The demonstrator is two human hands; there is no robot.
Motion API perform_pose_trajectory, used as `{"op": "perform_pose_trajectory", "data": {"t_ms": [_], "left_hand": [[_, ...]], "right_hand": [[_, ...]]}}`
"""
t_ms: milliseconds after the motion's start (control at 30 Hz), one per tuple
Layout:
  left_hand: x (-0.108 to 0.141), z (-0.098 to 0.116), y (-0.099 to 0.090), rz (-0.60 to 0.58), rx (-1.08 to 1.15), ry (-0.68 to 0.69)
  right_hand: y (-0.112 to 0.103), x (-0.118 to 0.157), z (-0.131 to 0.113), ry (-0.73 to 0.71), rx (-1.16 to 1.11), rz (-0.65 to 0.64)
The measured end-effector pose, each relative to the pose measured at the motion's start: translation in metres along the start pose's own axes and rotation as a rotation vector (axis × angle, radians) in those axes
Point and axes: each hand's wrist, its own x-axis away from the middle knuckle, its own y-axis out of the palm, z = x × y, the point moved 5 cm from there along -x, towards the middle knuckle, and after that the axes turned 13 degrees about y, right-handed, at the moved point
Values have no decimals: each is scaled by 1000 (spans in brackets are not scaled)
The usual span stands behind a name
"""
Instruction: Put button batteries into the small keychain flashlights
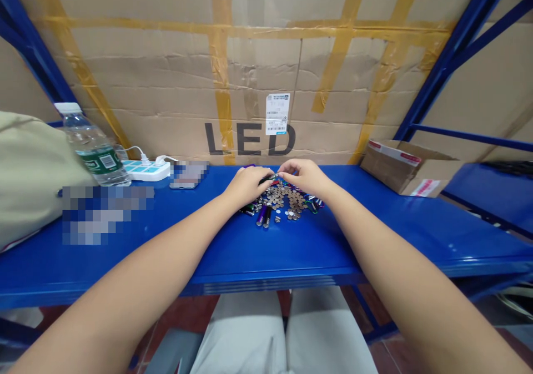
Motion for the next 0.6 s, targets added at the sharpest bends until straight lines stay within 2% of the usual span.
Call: {"op": "perform_pose_trajectory", "data": {"t_ms": [300,433,600], "left_hand": [[1,4,-5,75,134,13],[3,4,-3,55,204,-18],[3,3,-7,85,158,9]], "right_hand": [[-1,0,-5,-22,-43,49],[-1,2,-10,-47,-40,69],[4,0,-5,21,-114,18]]}}
